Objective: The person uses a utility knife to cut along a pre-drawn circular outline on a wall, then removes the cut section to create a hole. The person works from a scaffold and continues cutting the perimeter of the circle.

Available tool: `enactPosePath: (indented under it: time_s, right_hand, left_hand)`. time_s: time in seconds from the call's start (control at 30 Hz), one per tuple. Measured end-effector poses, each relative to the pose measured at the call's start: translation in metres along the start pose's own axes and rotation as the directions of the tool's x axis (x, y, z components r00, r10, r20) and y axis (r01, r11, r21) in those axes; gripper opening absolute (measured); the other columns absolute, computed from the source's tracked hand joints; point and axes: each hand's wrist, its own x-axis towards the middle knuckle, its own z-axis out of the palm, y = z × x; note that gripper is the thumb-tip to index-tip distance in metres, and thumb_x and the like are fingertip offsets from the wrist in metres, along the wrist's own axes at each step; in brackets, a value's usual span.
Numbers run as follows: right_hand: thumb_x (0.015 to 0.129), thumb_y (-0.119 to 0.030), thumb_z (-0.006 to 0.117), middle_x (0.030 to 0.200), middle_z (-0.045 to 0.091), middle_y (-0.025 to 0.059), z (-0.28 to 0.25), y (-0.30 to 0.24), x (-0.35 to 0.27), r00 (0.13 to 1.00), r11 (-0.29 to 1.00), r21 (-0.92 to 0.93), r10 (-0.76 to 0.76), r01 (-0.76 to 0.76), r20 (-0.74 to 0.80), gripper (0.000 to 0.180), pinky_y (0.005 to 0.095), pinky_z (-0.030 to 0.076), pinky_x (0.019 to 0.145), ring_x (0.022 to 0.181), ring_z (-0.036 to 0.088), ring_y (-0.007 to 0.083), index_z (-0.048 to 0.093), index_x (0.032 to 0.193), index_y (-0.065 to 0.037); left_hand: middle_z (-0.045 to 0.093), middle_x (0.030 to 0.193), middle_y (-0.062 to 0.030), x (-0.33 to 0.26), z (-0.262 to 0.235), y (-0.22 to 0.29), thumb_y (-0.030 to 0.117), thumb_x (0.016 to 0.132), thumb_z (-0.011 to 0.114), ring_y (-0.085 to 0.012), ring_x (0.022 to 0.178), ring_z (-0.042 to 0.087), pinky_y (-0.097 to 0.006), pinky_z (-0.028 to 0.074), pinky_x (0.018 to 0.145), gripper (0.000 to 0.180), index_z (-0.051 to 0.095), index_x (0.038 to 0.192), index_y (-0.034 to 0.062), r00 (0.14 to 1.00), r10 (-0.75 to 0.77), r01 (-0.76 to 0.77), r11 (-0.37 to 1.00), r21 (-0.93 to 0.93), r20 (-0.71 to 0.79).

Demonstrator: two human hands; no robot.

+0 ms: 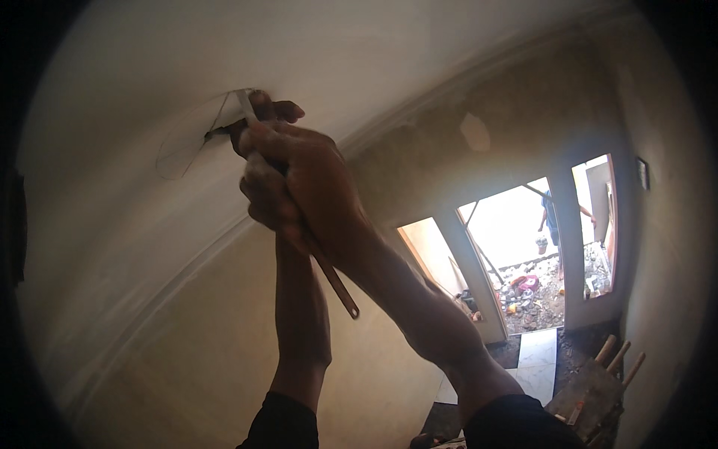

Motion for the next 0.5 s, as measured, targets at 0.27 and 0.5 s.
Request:
enactPosePath:
  time_s: [0.27, 0.5]
  right_hand:
    - [0.105, -0.023, 0.041, 0.048, 0.037, -0.0028, 0.004, 0.01, -0.01, 1.0, 0.997, -0.069, -0.014, 0.016, 0.028, 0.026, 0.0211, 0.024, 0.024, 0.03, 0.028, 0.0058, 0.052, 0.096, -0.001]
    - [0.105, -0.022, 0.041, 0.049, 0.037, -0.0028, -0.013, 0.008, -0.003, 1.0, 0.996, -0.09, -0.01, 0.009, -0.008, 0.025, 0.0199, 0.026, 0.026, 0.03, 0.029, 0.0052, 0.053, 0.098, -0.001]
  left_hand:
    - [0.064, 0.089, -0.0059, 0.013, -0.004, 0.005, 0.021, 0.104, 0.045, -0.0126, 0.068, 0.061, -0.025, 0.049, 0.06, 0.023, 0.057, 0.109, 0.0022, 0.999, 0.037, -0.037, 0.999, -0.021, 0.001]
    - [0.064, 0.089, -0.0055, 0.007, -0.003, -0.006, 0.021, 0.104, 0.045, -0.0127, 0.067, 0.061, -0.025, 0.048, 0.058, 0.023, 0.057, 0.108, 0.0017, 0.999, 0.034, -0.033, 0.998, -0.05, 0.006]
